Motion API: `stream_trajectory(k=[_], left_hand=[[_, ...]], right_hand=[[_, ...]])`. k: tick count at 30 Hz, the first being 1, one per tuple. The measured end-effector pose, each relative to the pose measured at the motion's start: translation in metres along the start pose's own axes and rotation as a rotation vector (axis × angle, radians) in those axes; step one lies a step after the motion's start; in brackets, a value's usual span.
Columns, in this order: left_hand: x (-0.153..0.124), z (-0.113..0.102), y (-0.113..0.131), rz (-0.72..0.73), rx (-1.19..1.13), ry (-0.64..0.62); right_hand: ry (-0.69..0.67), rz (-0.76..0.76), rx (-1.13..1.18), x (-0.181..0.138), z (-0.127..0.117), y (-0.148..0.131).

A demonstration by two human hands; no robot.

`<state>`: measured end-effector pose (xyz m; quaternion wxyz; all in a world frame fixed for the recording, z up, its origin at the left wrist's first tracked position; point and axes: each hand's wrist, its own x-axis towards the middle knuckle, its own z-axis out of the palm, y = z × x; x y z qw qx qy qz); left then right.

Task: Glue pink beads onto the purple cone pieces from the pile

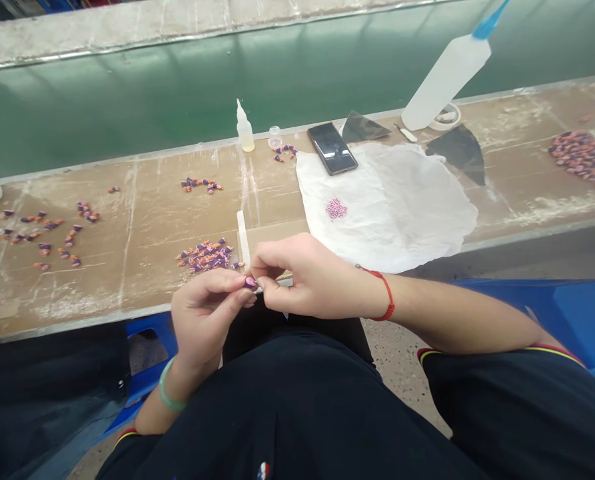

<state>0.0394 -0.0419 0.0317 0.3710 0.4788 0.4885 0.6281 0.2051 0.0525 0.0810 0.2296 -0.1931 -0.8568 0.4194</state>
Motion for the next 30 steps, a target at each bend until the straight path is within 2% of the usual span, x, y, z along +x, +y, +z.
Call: stream_trajectory(k=[13,17,20,24,30], left_hand=[[0.002,0.003,-0.002,-0.004,-0.092,0.024],[0.003,0.006,0.0,-0.111,-0.135,0.025],[0.004,0.006,0.002,-0.211,-0.108,0.012],[0.013,-0.008,-0.006,-0.253,0.033,-0.021],[0.044,-0.06,-0.037,-0.065,0.605,-0.18]], right_hand=[[0.039,-0.058,-0.08,-0.001,0.004,0.003],[0.017,0.008,-0.06,-0.001,0.0,0.004],[0.034,0.136,-0.021,-0.002,-0.011,0.005],[0.145,0.288,0.031,-0.01,-0.029,0.019],[0.28,0.521,0.134,-0.032,-0.038,0.062]])
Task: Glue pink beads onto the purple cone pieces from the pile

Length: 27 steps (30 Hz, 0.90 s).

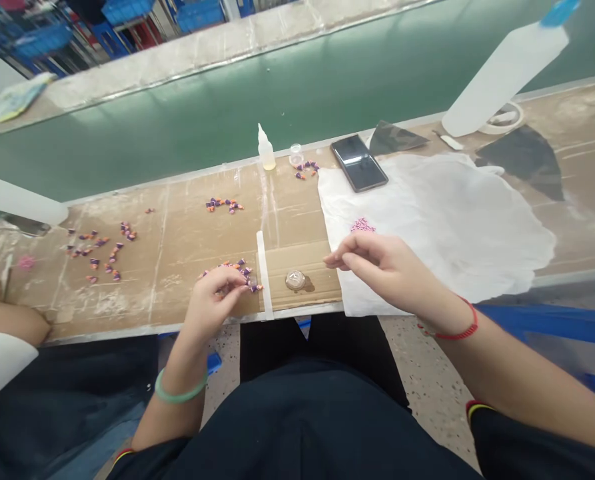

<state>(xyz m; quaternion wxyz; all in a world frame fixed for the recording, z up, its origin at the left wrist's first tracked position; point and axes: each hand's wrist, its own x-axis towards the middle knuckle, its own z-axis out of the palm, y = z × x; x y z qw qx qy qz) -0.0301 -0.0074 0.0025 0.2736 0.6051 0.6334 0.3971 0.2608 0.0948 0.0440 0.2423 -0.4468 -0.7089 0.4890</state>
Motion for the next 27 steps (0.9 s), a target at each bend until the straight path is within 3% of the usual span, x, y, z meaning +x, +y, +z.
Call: stream_trajectory(k=[3,6,12,15,18,23,27], left_hand=[[0.02,-0.014,-0.015,-0.035,0.132,-0.006],[0.054,-0.022,-0.023,-0.135,0.244,0.073],[0.15,-0.019,-0.046,-0.295,0.398,0.187],[0.176,-0.015,-0.053,-0.353,0.481,0.186],[0.181,-0.014,-0.053,-0.368,0.53,0.157],[0.162,-0.018,-0.039,-0.318,0.482,0.119],[0.137,-0.026,-0.027,-0.294,0.279,0.124]], right_hand=[[0.034,0.103,0.025,0.001,-0.004,0.011],[0.059,0.149,0.028,0.003,-0.008,0.013],[0.091,0.16,0.06,0.002,-0.01,0.019],[0.139,0.137,0.046,-0.002,-0.014,0.027],[0.194,0.115,0.051,-0.007,-0.021,0.035],[0.294,0.053,0.069,-0.012,-0.034,0.042],[0.342,-0.088,-0.165,0.0,-0.036,0.057]])
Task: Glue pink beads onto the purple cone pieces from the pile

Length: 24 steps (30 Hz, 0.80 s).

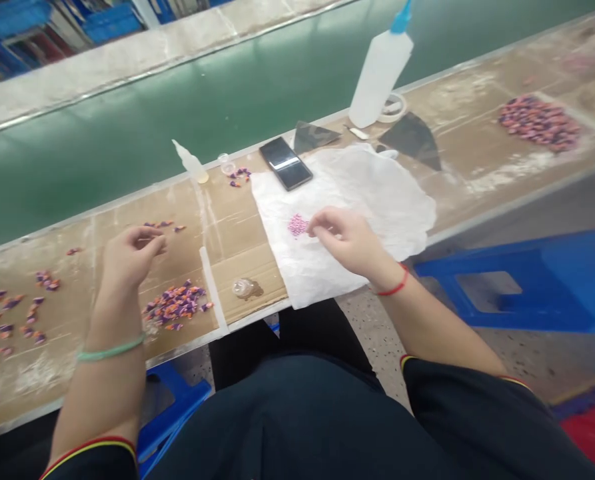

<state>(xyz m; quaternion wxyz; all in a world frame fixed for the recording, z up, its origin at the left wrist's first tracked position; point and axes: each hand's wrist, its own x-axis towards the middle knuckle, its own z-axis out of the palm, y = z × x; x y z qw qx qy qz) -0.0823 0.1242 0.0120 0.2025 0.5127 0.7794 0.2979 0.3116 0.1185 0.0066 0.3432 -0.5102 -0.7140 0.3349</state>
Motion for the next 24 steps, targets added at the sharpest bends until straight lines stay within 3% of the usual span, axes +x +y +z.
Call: stream_trajectory(k=[3,9,16,24], left_hand=[[-0.022,-0.009,-0.001,0.029,-0.1,-0.026],[-0.073,-0.014,0.009,0.023,-0.252,-0.045],[-0.115,-0.001,0.02,0.098,-0.448,-0.09],[-0.133,0.018,0.042,0.3,-0.526,-0.194]], right_hand=[[-0.025,-0.15,-0.272,0.009,0.012,0.018],[-0.057,-0.159,-0.392,0.019,0.038,0.04],[-0.064,-0.179,-0.483,0.023,0.05,0.038],[-0.081,-0.273,-0.557,0.016,0.057,0.028]])
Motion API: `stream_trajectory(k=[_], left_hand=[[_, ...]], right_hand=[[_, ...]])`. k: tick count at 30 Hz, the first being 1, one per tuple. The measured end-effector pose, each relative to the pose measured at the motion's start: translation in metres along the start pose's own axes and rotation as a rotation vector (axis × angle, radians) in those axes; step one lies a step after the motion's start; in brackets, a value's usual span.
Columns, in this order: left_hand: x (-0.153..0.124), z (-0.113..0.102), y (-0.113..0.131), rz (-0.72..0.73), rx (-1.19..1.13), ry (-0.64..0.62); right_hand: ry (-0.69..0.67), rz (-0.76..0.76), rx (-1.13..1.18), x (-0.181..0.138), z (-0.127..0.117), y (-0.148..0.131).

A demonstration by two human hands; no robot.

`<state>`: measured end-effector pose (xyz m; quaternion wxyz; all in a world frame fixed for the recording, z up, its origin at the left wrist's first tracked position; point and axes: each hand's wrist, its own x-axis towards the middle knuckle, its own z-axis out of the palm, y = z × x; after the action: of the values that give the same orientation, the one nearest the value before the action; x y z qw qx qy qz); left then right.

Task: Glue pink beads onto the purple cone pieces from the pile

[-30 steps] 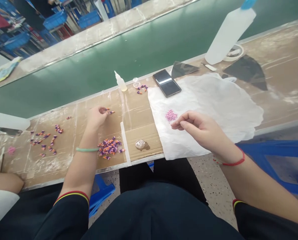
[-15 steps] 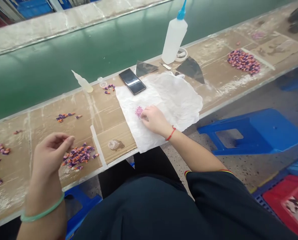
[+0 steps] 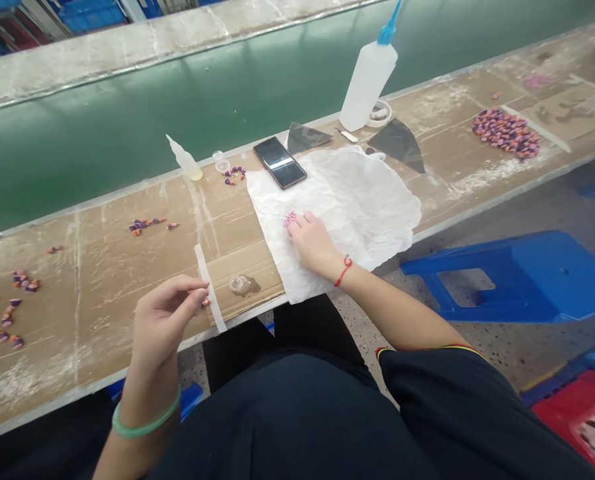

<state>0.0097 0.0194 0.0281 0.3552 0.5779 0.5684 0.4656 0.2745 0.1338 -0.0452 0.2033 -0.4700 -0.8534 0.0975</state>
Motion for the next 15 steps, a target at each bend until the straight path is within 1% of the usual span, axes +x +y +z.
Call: stream_trajectory(k=[4,5,7,9,11,15], left_hand=[[0.007,0.022,0.014,0.046,0.03,-0.111],[0.009,0.027,0.018,0.051,0.033,-0.143],[0.013,0.036,0.024,0.048,0.034,-0.197],[0.015,0.042,0.027,0.036,0.022,-0.214],[0.015,0.045,0.029,0.017,0.004,-0.21],[0.011,0.045,0.03,-0.004,-0.019,-0.215]], right_hand=[[0.025,-0.15,0.099,-0.008,-0.024,-0.029],[0.049,-0.203,0.136,-0.01,-0.032,-0.038],[0.138,-0.337,0.222,-0.013,-0.046,-0.056],[0.188,-0.434,0.266,-0.015,-0.056,-0.07],[0.194,-0.479,0.266,-0.015,-0.062,-0.08],[0.169,-0.489,0.206,-0.016,-0.066,-0.086]])
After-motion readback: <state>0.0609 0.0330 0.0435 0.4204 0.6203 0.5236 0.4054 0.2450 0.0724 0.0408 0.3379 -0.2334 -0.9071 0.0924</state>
